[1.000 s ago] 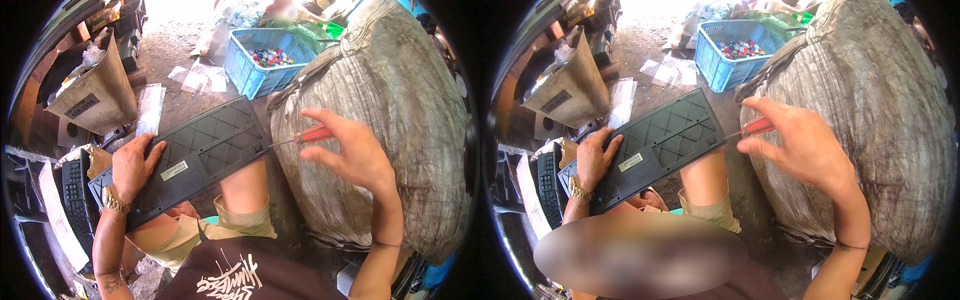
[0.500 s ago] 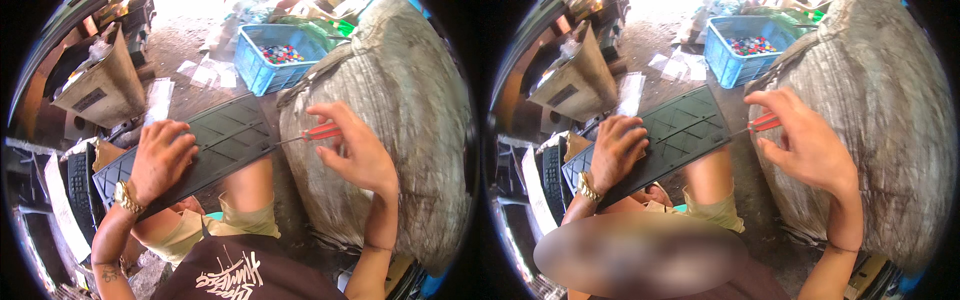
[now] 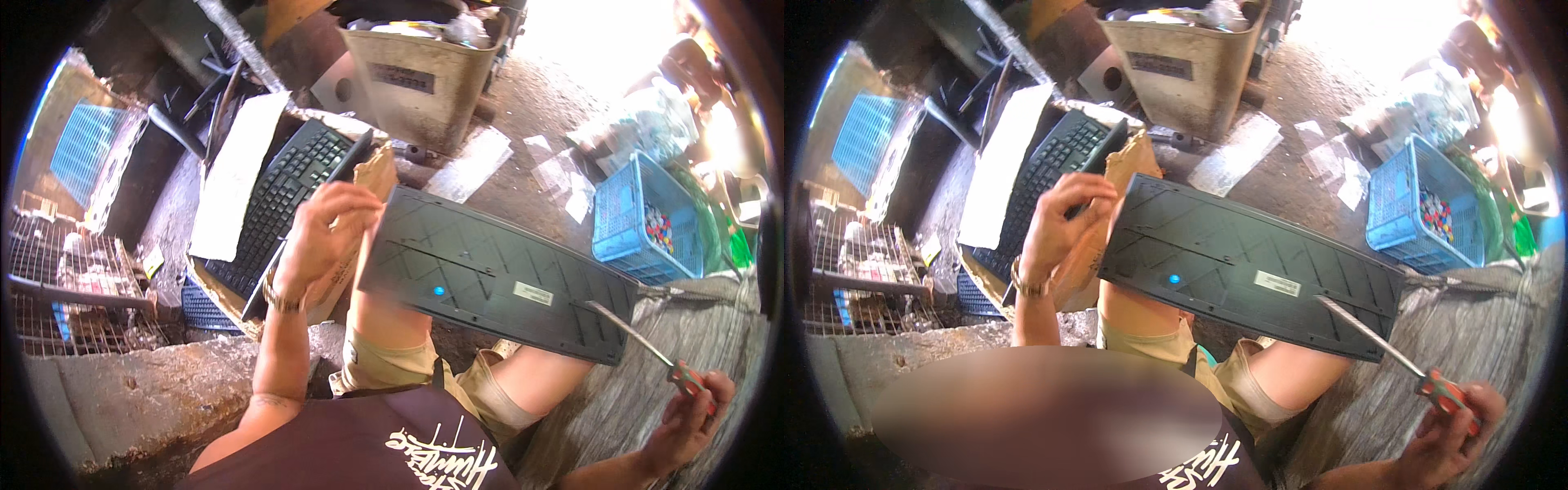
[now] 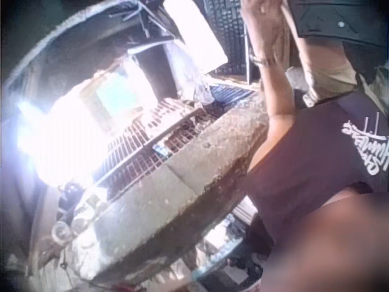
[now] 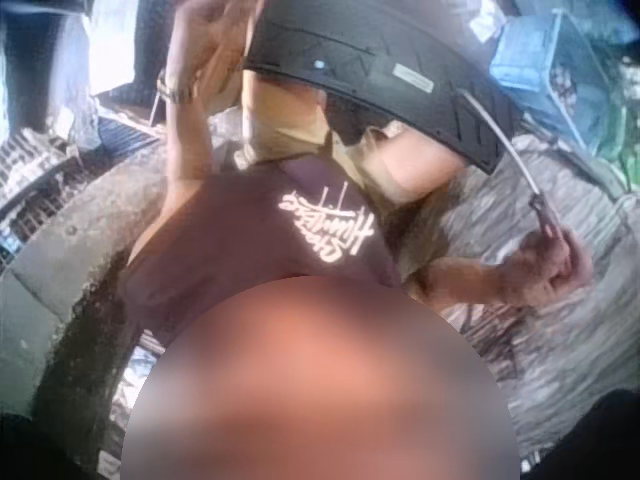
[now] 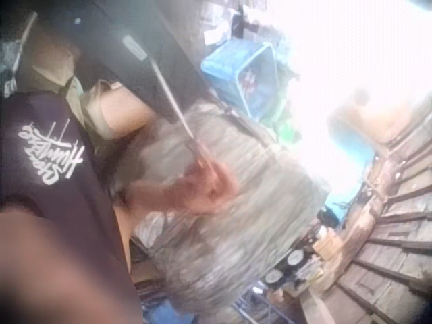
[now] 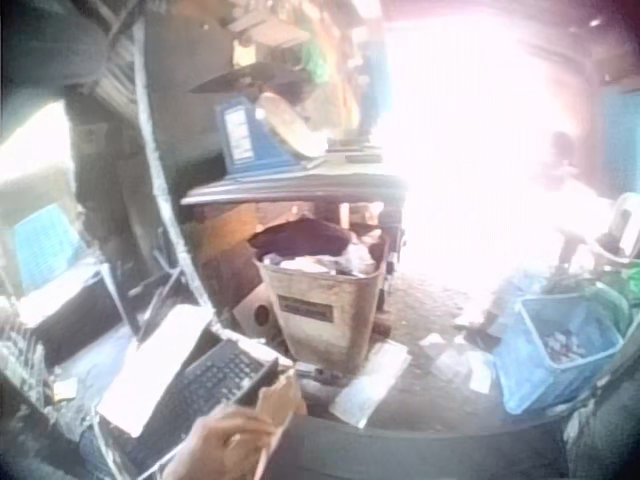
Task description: The person sits on a small stool and uses a screwdriver to remove screws from the back of a black keyboard. They separate the plastic casing, remove the internal metal plate and circuit board, and place the components into a blue basket. The person repeats the process with a second keyboard, extracting the metal plate and circuit board and setting them aside.
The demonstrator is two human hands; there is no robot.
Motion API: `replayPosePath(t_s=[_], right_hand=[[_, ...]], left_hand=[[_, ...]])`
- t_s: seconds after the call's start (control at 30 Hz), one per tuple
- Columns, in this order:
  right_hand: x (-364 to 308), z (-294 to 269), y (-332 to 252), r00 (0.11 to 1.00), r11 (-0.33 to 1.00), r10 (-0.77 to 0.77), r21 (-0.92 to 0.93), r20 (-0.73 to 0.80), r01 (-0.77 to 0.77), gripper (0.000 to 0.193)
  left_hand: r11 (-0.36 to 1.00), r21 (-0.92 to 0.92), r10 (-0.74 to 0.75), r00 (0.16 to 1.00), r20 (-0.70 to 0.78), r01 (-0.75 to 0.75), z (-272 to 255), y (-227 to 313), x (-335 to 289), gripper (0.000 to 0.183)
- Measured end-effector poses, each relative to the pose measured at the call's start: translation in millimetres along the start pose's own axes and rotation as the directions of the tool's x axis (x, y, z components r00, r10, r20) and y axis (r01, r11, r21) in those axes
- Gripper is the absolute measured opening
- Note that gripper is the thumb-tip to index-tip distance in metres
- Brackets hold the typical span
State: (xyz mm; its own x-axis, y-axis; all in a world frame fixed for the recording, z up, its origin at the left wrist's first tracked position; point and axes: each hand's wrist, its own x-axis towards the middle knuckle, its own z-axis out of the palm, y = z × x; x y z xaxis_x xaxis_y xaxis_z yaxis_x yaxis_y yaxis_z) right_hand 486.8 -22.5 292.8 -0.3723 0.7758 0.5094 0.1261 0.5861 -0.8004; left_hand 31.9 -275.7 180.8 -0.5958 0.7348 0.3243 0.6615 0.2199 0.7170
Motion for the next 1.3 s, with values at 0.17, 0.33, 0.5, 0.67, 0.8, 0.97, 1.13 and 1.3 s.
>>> replayPosePath(t_s=[0.17, 0.33, 0.5, 0.67, 0.8, 0.97, 1.13, 1.3], right_hand=[[7, 108, -20, 0.960, 0.959, 0.140, 0.207, 0.243, -0.192, 0.023], [16, 210, -72, 0.791, 0.932, -0.355, 0.119, 0.498, 0.343, 0.015], [21, 260, -108, 0.540, 0.864, -0.418, 0.136, 0.731, 0.486, 0.014], [26, 270, -130, 0.395, 0.827, -0.277, 0.008, 0.876, 0.563, 0.020], [30, 275, -147, 0.212, 0.758, -0.332, 0.126, 0.919, 0.640, 0.018], [21, 283, -170, -0.043, 0.597, -0.316, 0.234, 0.948, 0.767, 0.018], [25, 294, -174, 0.060, 0.567, -0.144, 0.033, 0.988, 0.823, 0.019], [45, 310, -171, -0.060, 0.570, -0.240, 0.191, 0.969, 0.799, 0.024]], left_hand=[[0.995, -0.071, -0.060, 0.991, 0.120, 0.069, -13, -5, -62, 0.050], [0.981, -0.182, -0.045, 0.992, 0.119, 0.066, -6, -16, -80, 0.057], [0.918, -0.330, -0.164, 0.969, 0.187, 0.219, 4, -18, -90, 0.054], [0.773, -0.498, -0.291, 0.917, 0.272, 0.393, 12, -20, -96, 0.049], [0.714, -0.551, -0.320, 0.901, 0.291, 0.432, 15, -22, -98, 0.048], [0.691, -0.609, -0.295, 0.921, 0.255, 0.390, 18, -27, -102, 0.049], [0.754, -0.566, -0.270, 0.942, 0.197, 0.334, 19, -28, -106, 0.045], [0.675, -0.662, -0.292, 0.942, 0.168, 0.327, 23, -28, -107, 0.030]])
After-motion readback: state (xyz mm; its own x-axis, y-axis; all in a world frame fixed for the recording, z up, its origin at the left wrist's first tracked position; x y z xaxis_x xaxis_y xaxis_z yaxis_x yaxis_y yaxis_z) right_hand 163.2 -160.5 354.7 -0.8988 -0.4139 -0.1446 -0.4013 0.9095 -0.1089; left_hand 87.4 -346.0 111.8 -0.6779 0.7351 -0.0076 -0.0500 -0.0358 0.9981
